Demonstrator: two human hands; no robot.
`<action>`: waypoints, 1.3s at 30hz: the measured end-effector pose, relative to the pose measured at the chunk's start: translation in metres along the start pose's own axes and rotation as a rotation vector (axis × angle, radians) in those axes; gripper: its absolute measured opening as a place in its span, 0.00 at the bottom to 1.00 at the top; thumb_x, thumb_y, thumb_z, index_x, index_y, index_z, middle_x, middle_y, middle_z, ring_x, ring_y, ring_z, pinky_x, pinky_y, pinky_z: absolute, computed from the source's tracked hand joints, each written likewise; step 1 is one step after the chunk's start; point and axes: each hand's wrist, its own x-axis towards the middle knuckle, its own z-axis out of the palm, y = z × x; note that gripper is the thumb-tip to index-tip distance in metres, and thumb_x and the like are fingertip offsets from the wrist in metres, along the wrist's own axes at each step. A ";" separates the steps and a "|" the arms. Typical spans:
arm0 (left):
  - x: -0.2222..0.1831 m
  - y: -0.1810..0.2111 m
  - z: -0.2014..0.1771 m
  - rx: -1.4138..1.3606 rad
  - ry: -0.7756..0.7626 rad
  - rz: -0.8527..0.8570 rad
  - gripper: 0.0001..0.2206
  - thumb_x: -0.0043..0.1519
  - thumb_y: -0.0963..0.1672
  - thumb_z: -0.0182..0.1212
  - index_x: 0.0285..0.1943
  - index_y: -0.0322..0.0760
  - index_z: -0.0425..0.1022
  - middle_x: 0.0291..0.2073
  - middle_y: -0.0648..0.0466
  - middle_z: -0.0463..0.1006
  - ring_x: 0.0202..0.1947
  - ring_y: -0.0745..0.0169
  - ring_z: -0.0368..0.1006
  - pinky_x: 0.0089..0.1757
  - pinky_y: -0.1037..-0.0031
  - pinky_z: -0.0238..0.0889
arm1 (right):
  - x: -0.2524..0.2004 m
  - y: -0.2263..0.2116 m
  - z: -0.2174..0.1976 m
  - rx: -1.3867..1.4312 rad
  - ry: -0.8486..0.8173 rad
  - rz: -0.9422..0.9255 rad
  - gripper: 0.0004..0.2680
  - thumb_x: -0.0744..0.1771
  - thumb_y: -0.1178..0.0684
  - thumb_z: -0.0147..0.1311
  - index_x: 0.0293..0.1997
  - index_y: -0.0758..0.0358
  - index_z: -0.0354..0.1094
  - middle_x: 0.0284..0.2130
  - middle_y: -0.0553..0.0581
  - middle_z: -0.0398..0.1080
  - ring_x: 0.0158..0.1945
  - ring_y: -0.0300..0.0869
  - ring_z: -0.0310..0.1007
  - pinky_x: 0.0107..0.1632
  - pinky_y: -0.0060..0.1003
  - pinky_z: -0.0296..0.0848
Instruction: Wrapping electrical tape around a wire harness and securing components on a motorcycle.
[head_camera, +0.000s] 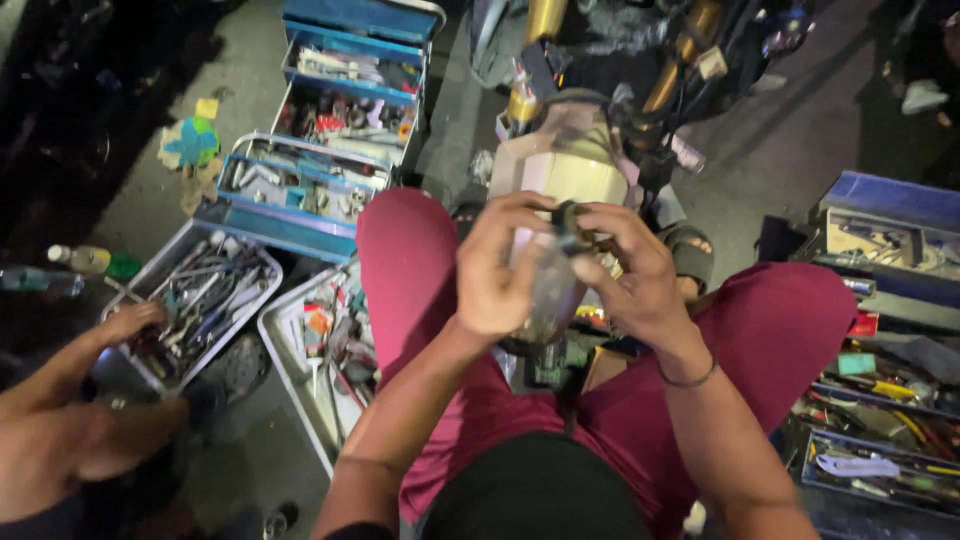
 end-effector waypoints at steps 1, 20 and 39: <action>0.005 -0.002 -0.010 0.022 0.035 -0.034 0.02 0.71 0.37 0.65 0.47 0.34 0.81 0.49 0.44 0.85 0.51 0.38 0.84 0.55 0.52 0.75 | 0.000 0.004 0.002 0.237 -0.022 0.138 0.17 0.71 0.44 0.65 0.59 0.63 0.63 0.60 0.70 0.70 0.60 0.61 0.76 0.60 0.55 0.76; 0.033 -0.014 -0.116 0.249 -0.123 -0.074 0.06 0.64 0.37 0.75 0.41 0.36 0.81 0.38 0.48 0.87 0.43 0.41 0.87 0.47 0.58 0.78 | 0.140 0.106 0.096 0.703 0.344 0.786 0.19 0.68 0.49 0.74 0.57 0.72 0.69 0.42 0.59 0.72 0.40 0.48 0.84 0.45 0.51 0.93; 0.101 0.032 -0.061 0.084 -0.414 0.079 0.03 0.68 0.37 0.71 0.46 0.35 0.82 0.37 0.50 0.87 0.38 0.47 0.85 0.46 0.62 0.78 | 0.080 0.032 -0.002 1.212 0.277 0.898 0.08 0.70 0.49 0.64 0.39 0.65 0.79 0.33 0.56 0.78 0.38 0.48 0.85 0.44 0.48 0.87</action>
